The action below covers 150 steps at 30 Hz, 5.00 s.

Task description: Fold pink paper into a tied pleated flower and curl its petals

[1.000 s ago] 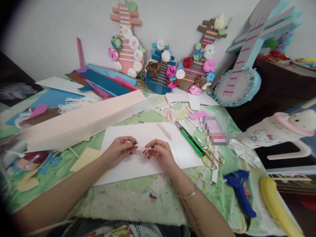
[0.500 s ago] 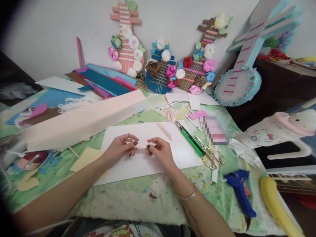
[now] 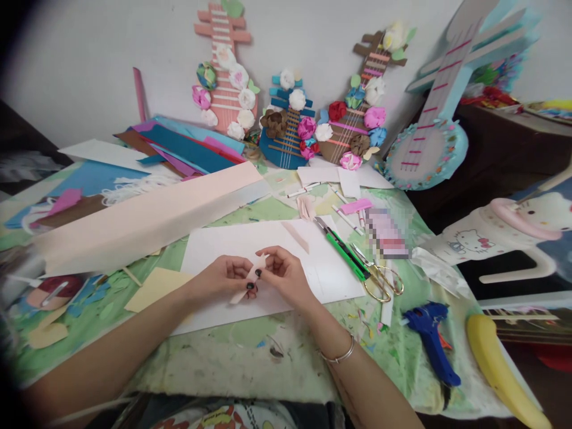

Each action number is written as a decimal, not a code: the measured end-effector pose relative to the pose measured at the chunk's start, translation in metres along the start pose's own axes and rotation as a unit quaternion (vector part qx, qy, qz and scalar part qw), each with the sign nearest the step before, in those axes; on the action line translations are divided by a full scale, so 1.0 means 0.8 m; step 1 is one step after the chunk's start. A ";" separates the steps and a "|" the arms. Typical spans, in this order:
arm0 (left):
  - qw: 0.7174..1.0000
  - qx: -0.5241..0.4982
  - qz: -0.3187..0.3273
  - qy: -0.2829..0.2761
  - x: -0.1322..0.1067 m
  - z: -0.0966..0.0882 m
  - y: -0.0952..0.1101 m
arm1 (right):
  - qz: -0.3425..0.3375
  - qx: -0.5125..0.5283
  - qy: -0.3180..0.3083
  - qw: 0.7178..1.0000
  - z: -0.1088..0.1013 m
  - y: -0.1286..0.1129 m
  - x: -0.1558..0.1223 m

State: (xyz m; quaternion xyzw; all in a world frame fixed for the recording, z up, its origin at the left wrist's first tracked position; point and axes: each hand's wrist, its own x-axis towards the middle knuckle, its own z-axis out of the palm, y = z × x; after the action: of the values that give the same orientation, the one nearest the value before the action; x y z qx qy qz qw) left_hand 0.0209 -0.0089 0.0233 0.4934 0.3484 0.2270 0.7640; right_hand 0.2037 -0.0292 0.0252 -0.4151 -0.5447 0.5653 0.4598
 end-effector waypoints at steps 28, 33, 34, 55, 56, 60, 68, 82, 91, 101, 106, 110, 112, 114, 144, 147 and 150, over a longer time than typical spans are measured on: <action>0.990 0.008 0.088 0.111 0.003 0.014 -0.003 | -0.102 -0.182 0.101 0.973 0.021 -0.006 -0.012; 0.973 0.078 0.180 0.125 -0.001 0.010 0.004 | -0.100 -0.208 0.073 0.970 0.021 -0.009 -0.014; 0.971 0.079 0.186 0.126 -0.001 0.009 0.005 | -0.101 -0.217 0.068 0.969 0.023 -0.010 -0.014; 0.966 0.065 0.193 0.158 -0.003 -0.003 0.001 | -0.192 -0.324 0.060 0.924 0.021 -0.010 -0.017; 0.964 0.070 0.200 0.163 -0.003 -0.002 0.002 | -0.195 -0.335 0.063 0.920 0.020 -0.010 -0.017; 0.957 0.095 0.205 0.180 -0.006 0.001 0.004 | -0.208 -0.369 0.067 0.903 0.018 -0.008 -0.017; 0.960 0.079 0.189 0.188 -0.007 -0.002 0.003 | -0.218 -0.373 0.067 0.899 0.014 -0.010 -0.016; 0.965 0.015 0.168 0.201 -0.003 -0.003 0.003 | -0.203 -0.364 0.039 0.908 0.008 -0.010 -0.016; 0.976 -0.003 0.126 0.178 -0.005 -0.008 0.005 | -0.199 -0.370 0.027 0.907 0.010 -0.014 -0.015; 0.979 0.083 0.099 0.160 -0.003 -0.004 0.004 | -0.181 -0.369 -0.009 0.912 0.014 -0.006 -0.016; 0.970 0.061 0.133 0.195 -0.002 -0.014 0.005 | -0.105 -0.297 -0.001 0.949 0.006 -0.008 -0.016; 0.967 0.025 0.156 0.201 -0.002 -0.017 0.005 | -0.098 -0.211 0.022 0.972 0.000 -0.008 -0.013; 0.966 0.015 0.162 0.203 -0.002 -0.016 0.004 | -0.079 -0.154 0.035 0.984 -0.001 -0.008 -0.011; 0.964 0.012 0.168 0.207 -0.002 -0.015 0.004 | -0.060 -0.102 0.053 0.992 -0.002 -0.008 -0.009; 0.936 0.076 0.212 0.270 -0.006 -0.005 0.003 | -0.092 -0.083 0.171 0.978 -0.008 0.000 -0.004; 0.933 0.157 0.179 0.271 -0.002 -0.010 -0.001 | -0.070 -0.151 0.161 0.973 -0.014 0.009 0.000; 0.896 0.314 0.168 0.265 0.003 -0.016 -0.006 | -0.045 -0.231 0.141 0.962 -0.020 0.019 0.007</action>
State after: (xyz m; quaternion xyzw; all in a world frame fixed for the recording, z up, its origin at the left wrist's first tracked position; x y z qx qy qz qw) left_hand 0.0126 -0.0016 0.0148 0.6803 0.5029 0.3536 0.3992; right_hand 0.2172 -0.0196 0.0090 -0.5602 -0.6084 0.3386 0.4487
